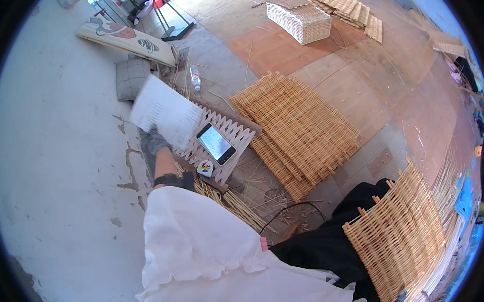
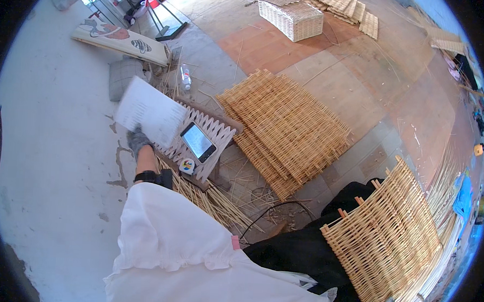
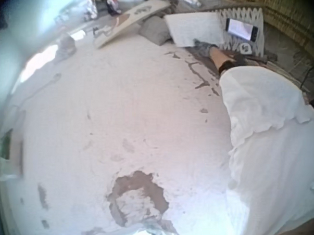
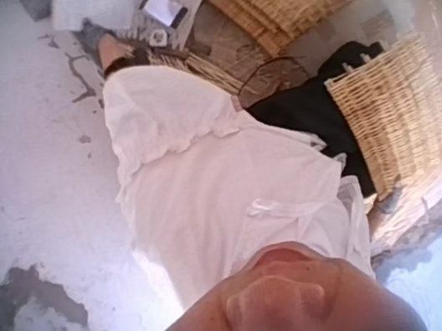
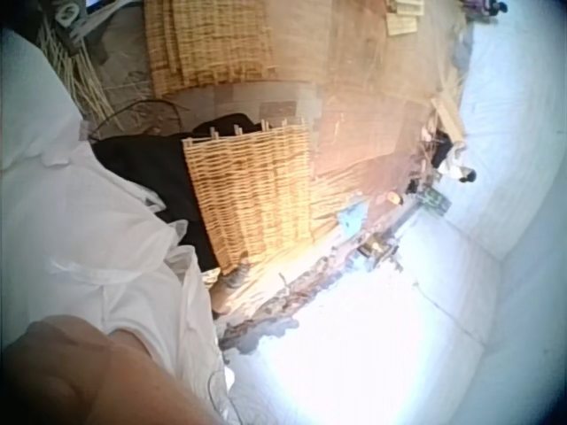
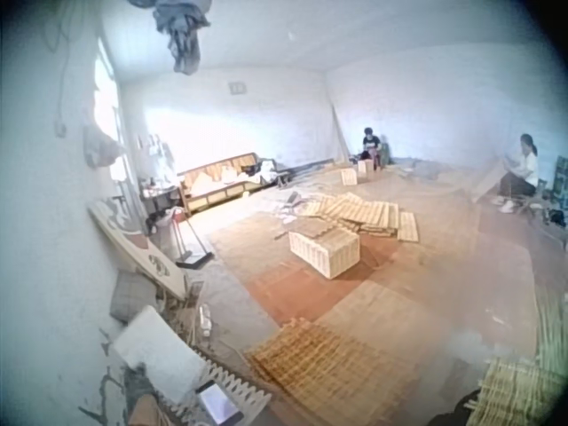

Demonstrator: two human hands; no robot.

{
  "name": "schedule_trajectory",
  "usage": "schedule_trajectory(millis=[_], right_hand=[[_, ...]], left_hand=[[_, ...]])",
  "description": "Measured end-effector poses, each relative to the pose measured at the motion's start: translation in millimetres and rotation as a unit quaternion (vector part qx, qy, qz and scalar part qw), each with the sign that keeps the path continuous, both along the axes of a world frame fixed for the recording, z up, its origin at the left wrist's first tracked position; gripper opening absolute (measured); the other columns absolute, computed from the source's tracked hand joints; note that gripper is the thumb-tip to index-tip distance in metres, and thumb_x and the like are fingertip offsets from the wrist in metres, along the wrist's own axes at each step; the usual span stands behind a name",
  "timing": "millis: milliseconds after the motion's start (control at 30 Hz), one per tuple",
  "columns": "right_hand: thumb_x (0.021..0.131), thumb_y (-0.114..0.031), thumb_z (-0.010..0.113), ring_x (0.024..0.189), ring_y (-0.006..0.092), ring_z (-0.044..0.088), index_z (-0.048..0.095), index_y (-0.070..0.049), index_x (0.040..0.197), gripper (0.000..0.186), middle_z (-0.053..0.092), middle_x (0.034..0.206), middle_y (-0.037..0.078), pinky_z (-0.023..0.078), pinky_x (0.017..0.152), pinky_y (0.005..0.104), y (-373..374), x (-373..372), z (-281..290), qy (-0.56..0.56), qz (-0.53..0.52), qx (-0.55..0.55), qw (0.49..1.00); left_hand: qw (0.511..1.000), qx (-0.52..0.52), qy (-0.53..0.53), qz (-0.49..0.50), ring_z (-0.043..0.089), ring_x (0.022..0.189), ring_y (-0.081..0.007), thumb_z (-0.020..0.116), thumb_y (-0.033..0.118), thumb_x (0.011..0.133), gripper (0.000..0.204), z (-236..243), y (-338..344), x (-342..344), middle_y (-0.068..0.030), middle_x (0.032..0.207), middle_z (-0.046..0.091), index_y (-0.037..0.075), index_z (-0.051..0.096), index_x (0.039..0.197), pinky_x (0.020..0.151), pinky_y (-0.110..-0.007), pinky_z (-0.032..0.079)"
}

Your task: Weaving reed or wicker mats, including measuring, cutting, and aligning the materials.

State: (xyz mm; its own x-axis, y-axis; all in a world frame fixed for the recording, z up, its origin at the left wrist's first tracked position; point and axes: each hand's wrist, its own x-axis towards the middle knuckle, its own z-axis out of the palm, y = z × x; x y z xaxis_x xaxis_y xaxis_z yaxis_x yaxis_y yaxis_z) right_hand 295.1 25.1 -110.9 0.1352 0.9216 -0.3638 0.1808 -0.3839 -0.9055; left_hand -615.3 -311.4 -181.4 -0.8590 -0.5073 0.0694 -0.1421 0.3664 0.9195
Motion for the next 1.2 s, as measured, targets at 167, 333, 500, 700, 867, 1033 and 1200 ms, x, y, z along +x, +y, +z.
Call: schedule_trajectory(millis=[167,333,500,700,867,1033,1200], right_hand=[[0.080,-0.020,0.049,0.106,0.0321,0.048,0.045,-0.002,0.122,0.045,0.050,0.117,0.021,0.038,0.092,0.0381,2.9,20.9,1.3,-0.486,0.391,0.372,0.687],[0.081,-0.027,0.047,0.103,0.0343,0.050,0.045,-0.002,0.122,0.048,0.051,0.116,0.021,0.039,0.091,0.0388,6.4,37.2,-6.1,-0.501,0.363,0.313,0.720],[0.081,-0.027,0.048,0.102,0.0351,0.050,0.046,-0.003,0.122,0.048,0.051,0.113,0.023,0.040,0.090,0.0387,12.3,42.6,-4.2,-0.287,0.180,0.176,0.924],[0.078,-0.025,0.054,0.101,0.0355,0.050,0.045,-0.004,0.123,0.050,0.051,0.113,0.022,0.040,0.088,0.0387,-16.7,-53.9,40.3,-0.244,0.214,0.142,0.935],[0.077,-0.023,0.057,0.101,0.0354,0.049,0.045,-0.004,0.123,0.052,0.051,0.113,0.022,0.041,0.088,0.0389,-29.0,-56.6,51.3,-0.267,0.202,0.145,0.931],[0.075,-0.022,0.059,0.102,0.0352,0.049,0.045,-0.004,0.123,0.053,0.051,0.113,0.022,0.041,0.088,0.0390,-20.3,-47.9,41.8,-0.287,0.230,0.159,0.916],[0.078,-0.027,0.061,0.103,0.0296,0.047,0.044,-0.005,0.122,0.052,0.047,0.118,0.018,0.040,0.087,0.0396,-5.4,-44.7,29.6,-0.233,0.266,0.174,0.919]], left_hand=[[0.965,0.151,0.206,-0.061,0.054,0.089,-0.0234,0.052,0.019,0.084,0.039,82.4,7.9,3.9,-0.0139,0.111,0.054,0.002,0.046,0.119,0.077,-0.031,0.044],[0.915,-0.309,0.076,-0.249,0.054,0.092,-0.0222,0.059,0.015,0.080,0.048,97.4,9.3,-6.7,-0.0117,0.111,0.055,0.009,0.043,0.125,0.082,-0.029,0.041],[0.838,-0.249,0.041,-0.484,0.055,0.096,-0.0286,0.055,0.016,0.081,0.041,79.6,20.1,-37.3,-0.0157,0.106,0.057,0.016,0.048,0.121,0.086,-0.033,0.040],[0.742,-0.499,-0.092,-0.438,0.046,0.111,-0.0315,0.054,0.034,0.078,0.053,57.9,80.6,-10.3,-0.0128,0.120,0.050,0.020,0.040,0.127,0.094,-0.039,0.035],[0.923,-0.267,0.224,-0.161,0.037,0.115,-0.0351,0.061,0.034,0.074,0.069,49.5,78.8,102.7,-0.0219,0.123,0.041,-0.004,0.034,0.125,0.099,-0.040,0.026],[0.959,-0.184,-0.209,-0.050,0.047,0.104,-0.0338,0.068,0.019,0.072,0.067,-44.2,51.9,221.1,-0.0219,0.115,0.045,0.000,0.032,0.125,0.088,-0.041,0.040],[0.952,0.252,-0.156,-0.081,0.056,0.077,-0.0218,0.069,0.009,0.070,0.071,-151.9,44.0,209.9,-0.0114,0.104,0.051,0.019,0.023,0.123,0.051,-0.033,0.049]])
